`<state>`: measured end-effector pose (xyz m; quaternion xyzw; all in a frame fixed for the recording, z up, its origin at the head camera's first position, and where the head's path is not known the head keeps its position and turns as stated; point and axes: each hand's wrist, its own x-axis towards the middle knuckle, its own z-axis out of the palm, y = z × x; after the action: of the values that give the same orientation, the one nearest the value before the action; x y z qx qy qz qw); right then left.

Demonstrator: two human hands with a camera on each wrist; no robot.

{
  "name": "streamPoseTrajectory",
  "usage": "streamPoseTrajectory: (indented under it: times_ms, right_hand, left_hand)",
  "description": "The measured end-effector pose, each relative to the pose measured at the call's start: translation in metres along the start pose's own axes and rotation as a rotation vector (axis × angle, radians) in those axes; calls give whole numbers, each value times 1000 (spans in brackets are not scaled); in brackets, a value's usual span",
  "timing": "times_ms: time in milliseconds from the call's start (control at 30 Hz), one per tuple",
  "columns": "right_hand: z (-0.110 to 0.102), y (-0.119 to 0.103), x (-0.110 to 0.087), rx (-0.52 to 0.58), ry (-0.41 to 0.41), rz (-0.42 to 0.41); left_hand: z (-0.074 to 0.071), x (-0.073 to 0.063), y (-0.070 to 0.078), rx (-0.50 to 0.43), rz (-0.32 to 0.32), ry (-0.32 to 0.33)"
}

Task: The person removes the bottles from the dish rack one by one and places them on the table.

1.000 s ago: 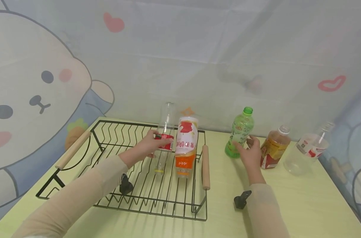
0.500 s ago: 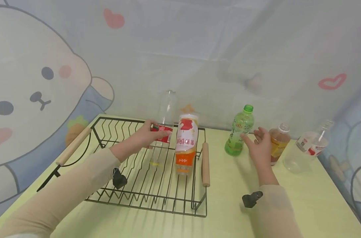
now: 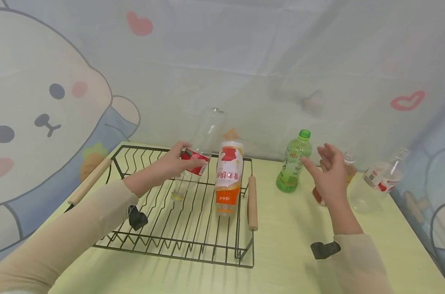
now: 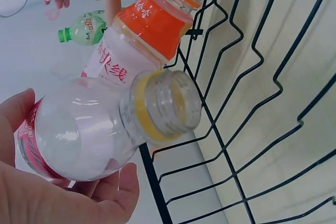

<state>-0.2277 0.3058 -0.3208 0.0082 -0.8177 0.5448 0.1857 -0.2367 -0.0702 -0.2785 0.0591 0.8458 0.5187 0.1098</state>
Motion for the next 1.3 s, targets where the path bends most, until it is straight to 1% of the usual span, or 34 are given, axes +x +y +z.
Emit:
streamPoseTrajectory:
  times_ms: [167, 300, 467, 600, 967, 1200, 1233, 1300]
  right_hand:
    - [-2, -17, -6, -25, -13, -70]
    - [-1, -29, -10, -7, -20, -115]
    - [2, -44, -14, 10, -33, -185]
    - [6, -57, -18, 17, -51, -235]
    - [16, -85, -28, 53, -138, -332]
    - [21, -101, -36, 165, -211, -407]
    - [22, -103, -37, 168, -222, -410]
    - [23, -106, -39, 140, -238, -415]
  left_hand:
    - [-4, -4, 7, 44, 16, -23]
    - [-9, -6, 11, 83, 25, -46]
    - [-15, -12, 18, 98, 29, -69]
    - [-18, -15, 22, 107, 37, -76]
    - [-16, -19, 29, 195, 56, -85]
    - [-12, -24, 33, 235, 57, -126]
    - [-12, -26, 34, 247, 57, -135]
    - [-10, -27, 35, 267, 58, -152]
